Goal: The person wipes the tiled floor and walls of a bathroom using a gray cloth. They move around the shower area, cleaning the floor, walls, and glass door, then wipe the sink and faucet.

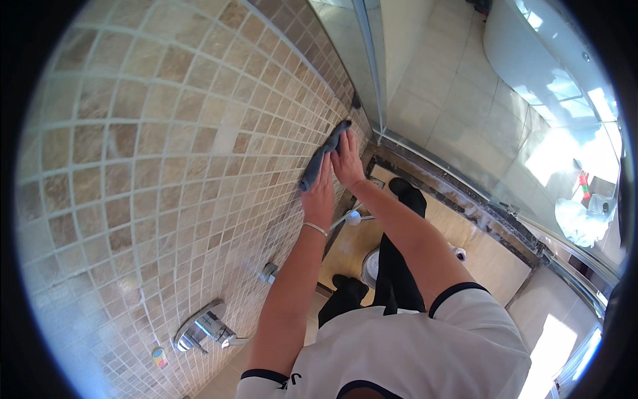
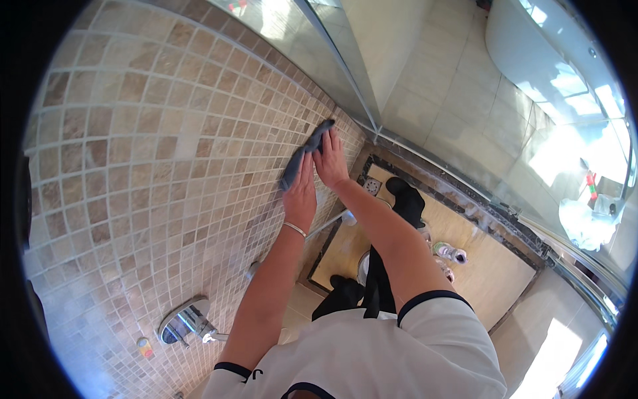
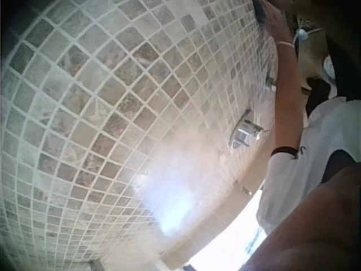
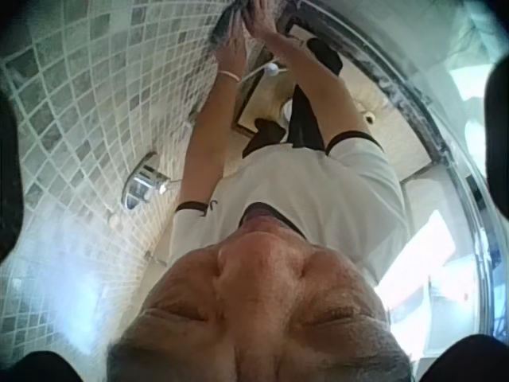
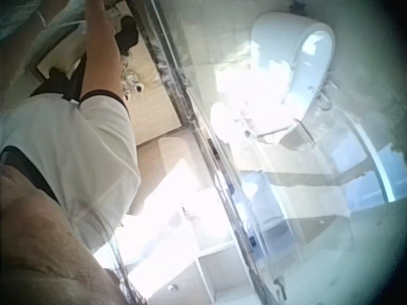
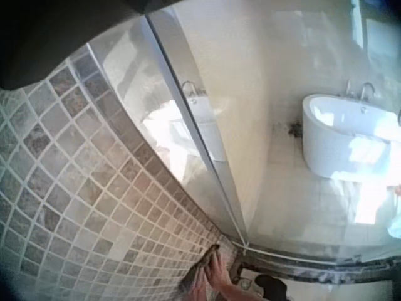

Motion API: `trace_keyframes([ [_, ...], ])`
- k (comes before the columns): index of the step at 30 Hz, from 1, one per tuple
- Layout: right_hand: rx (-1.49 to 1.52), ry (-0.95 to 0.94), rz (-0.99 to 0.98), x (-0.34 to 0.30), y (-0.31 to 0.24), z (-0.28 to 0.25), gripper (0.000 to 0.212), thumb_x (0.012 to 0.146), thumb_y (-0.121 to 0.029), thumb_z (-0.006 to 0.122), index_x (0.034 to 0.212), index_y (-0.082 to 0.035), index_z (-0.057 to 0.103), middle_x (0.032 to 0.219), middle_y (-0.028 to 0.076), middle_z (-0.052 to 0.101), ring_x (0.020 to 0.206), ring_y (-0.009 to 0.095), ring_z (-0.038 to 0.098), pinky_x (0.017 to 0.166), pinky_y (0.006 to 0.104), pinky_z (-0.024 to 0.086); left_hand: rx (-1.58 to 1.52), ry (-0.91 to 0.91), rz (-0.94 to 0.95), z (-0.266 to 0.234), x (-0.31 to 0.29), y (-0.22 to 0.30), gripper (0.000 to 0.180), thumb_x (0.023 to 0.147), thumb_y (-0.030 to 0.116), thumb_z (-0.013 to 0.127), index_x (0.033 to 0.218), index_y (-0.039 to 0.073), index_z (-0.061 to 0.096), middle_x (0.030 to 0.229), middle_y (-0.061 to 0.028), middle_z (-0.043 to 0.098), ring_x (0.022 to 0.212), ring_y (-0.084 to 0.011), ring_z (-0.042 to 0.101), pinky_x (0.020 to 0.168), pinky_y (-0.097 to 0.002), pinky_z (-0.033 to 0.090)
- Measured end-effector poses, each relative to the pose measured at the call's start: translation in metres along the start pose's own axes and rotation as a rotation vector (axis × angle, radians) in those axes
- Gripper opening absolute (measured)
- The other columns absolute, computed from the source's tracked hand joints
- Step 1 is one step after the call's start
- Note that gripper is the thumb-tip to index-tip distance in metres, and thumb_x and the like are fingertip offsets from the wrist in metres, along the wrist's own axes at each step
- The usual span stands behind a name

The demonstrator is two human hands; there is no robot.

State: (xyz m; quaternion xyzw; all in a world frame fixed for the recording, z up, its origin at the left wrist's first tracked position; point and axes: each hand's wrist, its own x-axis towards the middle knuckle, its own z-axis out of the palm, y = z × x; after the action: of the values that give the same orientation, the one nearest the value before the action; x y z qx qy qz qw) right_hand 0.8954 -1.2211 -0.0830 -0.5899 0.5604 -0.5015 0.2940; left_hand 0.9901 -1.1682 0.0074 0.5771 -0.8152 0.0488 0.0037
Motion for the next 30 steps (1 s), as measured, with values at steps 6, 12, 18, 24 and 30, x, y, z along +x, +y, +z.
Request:
trace_keyframes([
  [6, 0.105, 0.038, -0.077, 0.001, -0.063, 0.006, 0.063, 0.083, -0.002, 0.059, 0.142, 0.005, 0.038, 0.15, 0.029, 0.03, 0.136, 0.052, 0.031, 0.115, 0.0539, 0.029, -0.014, 0.0, -0.148, -0.06, -0.025, 0.002, 0.048, 0.096, 0.01, 0.05, 0.143, 0.002, 0.049, 0.153, -0.0041, 0.044, 0.144, -0.0179, 0.037, 0.114, -0.0315, 0.036],
  [12, 0.147, 0.176, -0.43, 0.04, -0.17, -0.034, 0.059, 0.075, 0.001, 0.064, 0.132, 0.004, 0.049, 0.145, 0.027, 0.041, 0.136, 0.049, 0.037, 0.113, 0.0528, 0.034, 0.127, 0.138, -0.189, -0.13, -0.038, -0.009, 0.062, 0.092, 0.026, 0.063, 0.145, 0.001, 0.045, 0.156, -0.0105, 0.038, 0.145, -0.0322, 0.033, 0.112, -0.0478, 0.034],
  [18, 0.161, -0.006, -0.121, -0.065, -0.119, 0.013, 0.06, 0.084, -0.003, 0.062, 0.14, 0.005, 0.041, 0.151, 0.029, 0.031, 0.139, 0.05, 0.031, 0.115, 0.0527, 0.03, 0.158, -0.114, -0.166, -0.097, -0.102, -0.015, 0.066, 0.089, 0.023, 0.064, 0.147, 0.001, 0.043, 0.156, -0.0082, 0.038, 0.147, -0.03, 0.031, 0.115, -0.0461, 0.031],
  [24, 0.217, -0.016, -0.083, -0.066, -0.159, 0.006, 0.058, 0.087, -0.004, 0.061, 0.14, 0.006, 0.039, 0.152, 0.029, 0.028, 0.137, 0.05, 0.031, 0.115, 0.0539, 0.029, 0.162, -0.074, -0.245, -0.12, -0.108, -0.015, 0.069, 0.085, 0.02, 0.066, 0.148, 0.005, 0.043, 0.157, -0.0087, 0.036, 0.148, -0.0327, 0.028, 0.115, -0.0524, 0.028],
  [30, 0.257, 0.251, -0.612, 0.085, -0.282, -0.071, 0.057, 0.076, -0.003, 0.065, 0.132, -0.001, 0.054, 0.145, 0.023, 0.044, 0.132, 0.047, 0.041, 0.109, 0.0526, 0.036, 0.272, 0.405, -0.339, -0.236, -0.021, -0.014, 0.064, 0.089, 0.031, 0.063, 0.147, 0.009, 0.045, 0.156, -0.0126, 0.034, 0.144, -0.0415, 0.032, 0.109, -0.0622, 0.03],
])
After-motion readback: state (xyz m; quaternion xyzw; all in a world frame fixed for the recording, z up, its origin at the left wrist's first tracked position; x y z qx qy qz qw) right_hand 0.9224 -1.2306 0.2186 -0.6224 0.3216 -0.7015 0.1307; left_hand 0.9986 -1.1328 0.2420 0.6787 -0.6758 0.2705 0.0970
